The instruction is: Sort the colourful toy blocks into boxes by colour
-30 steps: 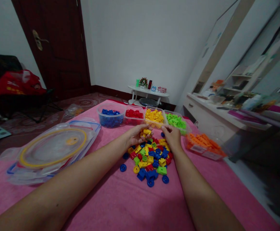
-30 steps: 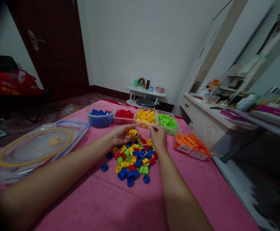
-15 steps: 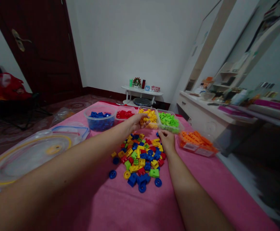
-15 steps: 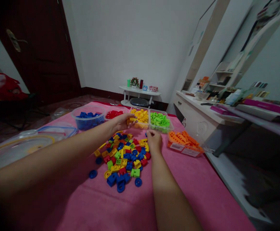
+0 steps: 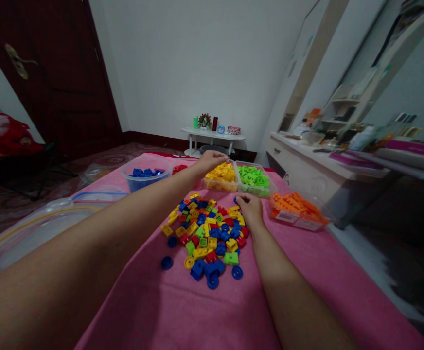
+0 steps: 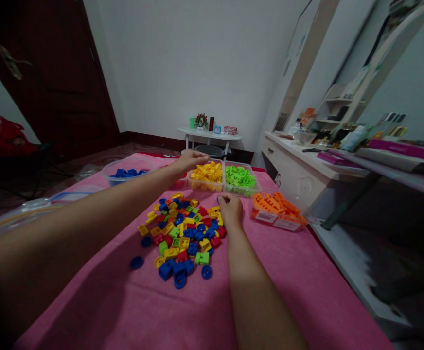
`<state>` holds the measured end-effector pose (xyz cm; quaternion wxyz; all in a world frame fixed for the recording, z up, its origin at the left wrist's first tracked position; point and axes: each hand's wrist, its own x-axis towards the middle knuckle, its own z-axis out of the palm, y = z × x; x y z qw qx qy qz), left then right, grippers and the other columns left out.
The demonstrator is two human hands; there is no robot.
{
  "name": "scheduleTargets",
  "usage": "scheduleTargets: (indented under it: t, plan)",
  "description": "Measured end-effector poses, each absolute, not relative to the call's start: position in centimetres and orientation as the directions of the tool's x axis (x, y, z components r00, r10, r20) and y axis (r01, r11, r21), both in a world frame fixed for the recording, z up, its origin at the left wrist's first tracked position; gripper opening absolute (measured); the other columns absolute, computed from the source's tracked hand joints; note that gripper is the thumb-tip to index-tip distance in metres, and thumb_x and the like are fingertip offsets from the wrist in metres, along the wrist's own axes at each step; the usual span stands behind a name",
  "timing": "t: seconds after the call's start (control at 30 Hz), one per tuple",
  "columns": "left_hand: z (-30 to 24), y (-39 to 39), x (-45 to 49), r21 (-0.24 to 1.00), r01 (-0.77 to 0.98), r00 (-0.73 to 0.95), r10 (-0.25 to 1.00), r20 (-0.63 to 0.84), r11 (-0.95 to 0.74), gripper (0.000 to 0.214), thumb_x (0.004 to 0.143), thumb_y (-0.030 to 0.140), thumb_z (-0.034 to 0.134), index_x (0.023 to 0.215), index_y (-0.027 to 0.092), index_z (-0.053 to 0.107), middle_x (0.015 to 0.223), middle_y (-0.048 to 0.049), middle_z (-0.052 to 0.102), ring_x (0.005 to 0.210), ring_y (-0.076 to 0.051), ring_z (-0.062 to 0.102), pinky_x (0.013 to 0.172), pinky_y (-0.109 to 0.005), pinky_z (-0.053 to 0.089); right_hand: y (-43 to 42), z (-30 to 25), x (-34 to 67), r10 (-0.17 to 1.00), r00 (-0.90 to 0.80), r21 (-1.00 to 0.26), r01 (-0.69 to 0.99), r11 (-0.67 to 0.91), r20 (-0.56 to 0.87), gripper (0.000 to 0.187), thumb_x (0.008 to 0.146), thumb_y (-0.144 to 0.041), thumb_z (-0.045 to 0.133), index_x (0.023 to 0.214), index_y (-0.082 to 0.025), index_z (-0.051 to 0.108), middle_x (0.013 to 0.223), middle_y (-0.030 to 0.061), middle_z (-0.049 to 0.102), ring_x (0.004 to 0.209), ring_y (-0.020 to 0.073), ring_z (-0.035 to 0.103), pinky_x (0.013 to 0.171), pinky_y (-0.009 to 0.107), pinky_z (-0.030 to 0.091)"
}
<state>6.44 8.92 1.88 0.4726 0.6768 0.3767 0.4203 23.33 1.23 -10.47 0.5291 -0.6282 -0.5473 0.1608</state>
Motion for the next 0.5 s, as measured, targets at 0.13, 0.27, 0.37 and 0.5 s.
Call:
scheduleTargets:
  t: [0.13, 0.27, 0.37, 0.5]
  plan:
    - [-0.3, 6.0, 4.7, 0.840, 0.344, 0.433, 0.865, 0.256, -0.420, 0.016, 0.073, 0.023, 0.060, 0.081, 0.012, 0.068, 0.073, -0.0055, 0.067, 0.066, -0.013, 0.057, 0.063, -0.023, 0.042, 1.1, -10.3, 23.2, 0.859, 0.344, -0.842, 0.514, 0.165, 0.379, 0.029, 0.068, -0.031, 0.053, 0.082, -0.015, 0.072, 0.080, 0.0069, 0.072, 0.071, 0.0190, 0.062, 0.065, 0.029, 0.048]
    - [-3.2, 3.9, 2.2, 0.684, 0.561, 0.353, 0.882, 0.311, -0.466, 0.017, 0.068, 0.014, 0.062, 0.081, 0.016, 0.072, 0.082, -0.0064, 0.070, 0.078, -0.018, 0.061, 0.075, -0.025, 0.045, 0.9, -10.1, 23.1, 0.854, 0.341, -0.835, 0.522, 0.176, 0.393, 0.029, 0.066, -0.030, 0.054, 0.081, -0.014, 0.072, 0.081, 0.0083, 0.072, 0.073, 0.0199, 0.063, 0.065, 0.029, 0.048]
    - [-5.3, 3.0, 1.0, 0.680, 0.601, 0.275, 0.908, 0.318, -0.420, 0.019, 0.064, 0.015, 0.067, 0.082, 0.019, 0.072, 0.089, -0.0088, 0.070, 0.091, -0.022, 0.062, 0.084, -0.027, 0.044, 0.9, -10.1, 23.1, 0.852, 0.332, -0.824, 0.536, 0.184, 0.406, 0.029, 0.065, -0.030, 0.054, 0.081, -0.014, 0.072, 0.081, 0.0086, 0.072, 0.074, 0.0208, 0.064, 0.066, 0.030, 0.048]
    - [-7.0, 2.6, 0.4, 0.725, 0.579, 0.199, 0.927, 0.317, -0.372, 0.019, 0.065, 0.015, 0.068, 0.083, 0.019, 0.073, 0.088, -0.0113, 0.070, 0.091, -0.024, 0.063, 0.086, -0.030, 0.044, 0.9, -10.1, 23.2, 0.853, 0.318, -0.806, 0.564, 0.181, 0.414, 0.029, 0.066, -0.030, 0.054, 0.082, -0.013, 0.071, 0.081, 0.0086, 0.072, 0.076, 0.0213, 0.064, 0.069, 0.031, 0.049]
